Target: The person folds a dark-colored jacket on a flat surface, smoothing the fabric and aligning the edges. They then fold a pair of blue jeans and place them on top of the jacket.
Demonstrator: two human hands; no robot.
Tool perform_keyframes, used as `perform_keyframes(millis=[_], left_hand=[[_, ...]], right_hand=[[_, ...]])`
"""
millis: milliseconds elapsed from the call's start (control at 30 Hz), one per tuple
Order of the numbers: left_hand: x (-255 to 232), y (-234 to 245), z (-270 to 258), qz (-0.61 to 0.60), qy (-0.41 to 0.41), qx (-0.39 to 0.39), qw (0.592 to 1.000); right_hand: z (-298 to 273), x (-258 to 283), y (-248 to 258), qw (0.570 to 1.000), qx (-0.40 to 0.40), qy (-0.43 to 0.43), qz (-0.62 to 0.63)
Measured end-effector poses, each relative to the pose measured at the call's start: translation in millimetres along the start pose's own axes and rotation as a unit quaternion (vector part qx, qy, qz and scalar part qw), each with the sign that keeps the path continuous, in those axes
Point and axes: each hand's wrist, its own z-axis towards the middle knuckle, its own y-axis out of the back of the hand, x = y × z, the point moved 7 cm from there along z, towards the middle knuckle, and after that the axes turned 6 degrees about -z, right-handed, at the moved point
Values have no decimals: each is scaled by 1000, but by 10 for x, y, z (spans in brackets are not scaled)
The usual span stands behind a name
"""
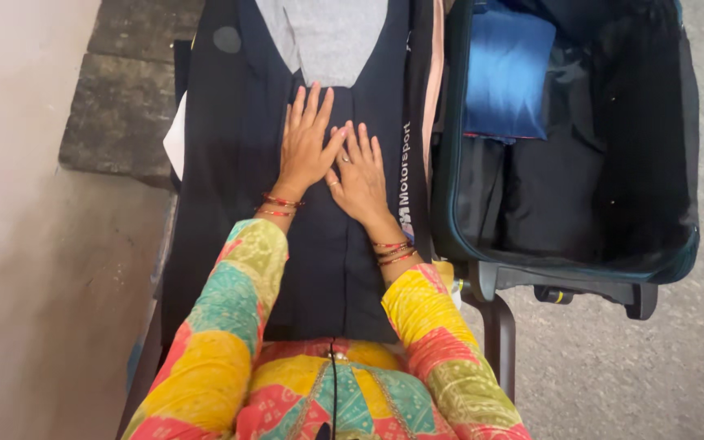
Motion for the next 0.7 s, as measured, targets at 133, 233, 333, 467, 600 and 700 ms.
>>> perform_keyframes(millis=[133,233,333,467,600,700], left_hand=[[39,24,4,-15,4,8,1000],[8,59,5,-27,5,0,1000],[2,90,31,-45,3,-13,999],[8,126,-9,-69,4,-26,997],[14,153,-7,-91,4,-35,995],[35,146,-11,-87,8,-38,995]], right_hand=[[5,2,-22,1000,19,-10,1],[13,8,3,1000,17,-12,7],[98,21,53,999,36,-4,9],[393,-25,264,998,40,13,53],[688,-126,348,999,-34,5,12],[665,-169,108,998,-34,-21,-41]])
